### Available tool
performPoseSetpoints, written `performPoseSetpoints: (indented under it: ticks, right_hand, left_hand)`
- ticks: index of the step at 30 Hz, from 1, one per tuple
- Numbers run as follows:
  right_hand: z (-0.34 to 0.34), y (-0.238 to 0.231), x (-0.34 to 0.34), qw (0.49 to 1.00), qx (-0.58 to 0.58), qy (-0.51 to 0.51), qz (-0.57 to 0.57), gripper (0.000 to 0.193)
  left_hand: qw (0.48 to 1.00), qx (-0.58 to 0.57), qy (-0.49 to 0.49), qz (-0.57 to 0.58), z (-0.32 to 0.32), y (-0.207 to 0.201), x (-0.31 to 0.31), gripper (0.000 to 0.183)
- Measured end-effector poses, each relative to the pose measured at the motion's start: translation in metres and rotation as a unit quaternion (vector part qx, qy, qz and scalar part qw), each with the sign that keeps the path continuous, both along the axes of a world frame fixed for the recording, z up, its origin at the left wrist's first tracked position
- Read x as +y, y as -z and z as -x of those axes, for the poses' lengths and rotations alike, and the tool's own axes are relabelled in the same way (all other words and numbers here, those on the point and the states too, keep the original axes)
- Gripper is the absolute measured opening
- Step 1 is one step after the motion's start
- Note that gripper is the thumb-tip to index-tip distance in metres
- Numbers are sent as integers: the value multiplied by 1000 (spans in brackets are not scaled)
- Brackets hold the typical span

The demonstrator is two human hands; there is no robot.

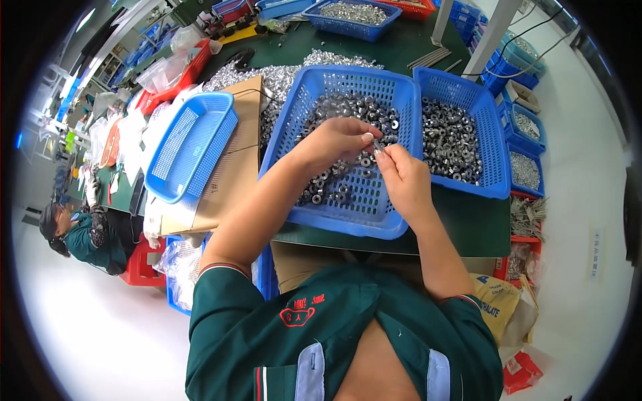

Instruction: The person is manually assembling small metal hardware components (washers and rings) by hand at a workbench.

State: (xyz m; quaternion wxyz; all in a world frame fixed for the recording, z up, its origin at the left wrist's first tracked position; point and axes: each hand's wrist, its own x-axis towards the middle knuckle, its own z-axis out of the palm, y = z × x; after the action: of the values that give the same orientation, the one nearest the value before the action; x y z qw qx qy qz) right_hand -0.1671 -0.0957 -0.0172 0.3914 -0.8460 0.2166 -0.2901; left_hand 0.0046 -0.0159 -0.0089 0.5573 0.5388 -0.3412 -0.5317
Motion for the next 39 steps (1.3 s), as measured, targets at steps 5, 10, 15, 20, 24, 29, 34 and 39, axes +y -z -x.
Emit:
performPoseSetpoints:
  ticks: [5,10,15,20,24,29,34,39]
  right_hand:
    - [-4,5,-1,999,-28,7,26,18]
    - [-5,2,0,1000,-20,9,13,17]
    - [-4,2,0,1000,-17,2,-1,16]
    - [-4,0,1,998,-21,-15,62,18]
    - [-4,3,3,993,-10,-3,117,19]
    - [-6,7,-2,983,-46,-22,174,18]
    - [-2,4,-5,998,-47,-30,38,18]
    - [3,-2,-14,993,-20,-77,-92,25]
  left_hand:
    - [1000,-1,14,18,7,-6,3,28]
    - [999,-26,11,27,2,-14,10,25]
    - [999,-40,1,26,0,-12,9,24]
    - [998,-54,6,10,0,-9,10,23]
    - [996,-89,1,-29,0,-8,9,23]
    - [996,-78,13,-48,-2,-10,7,25]
    - [998,-63,11,-5,2,-13,7,24]
    - [991,-125,19,49,4,-15,8,21]
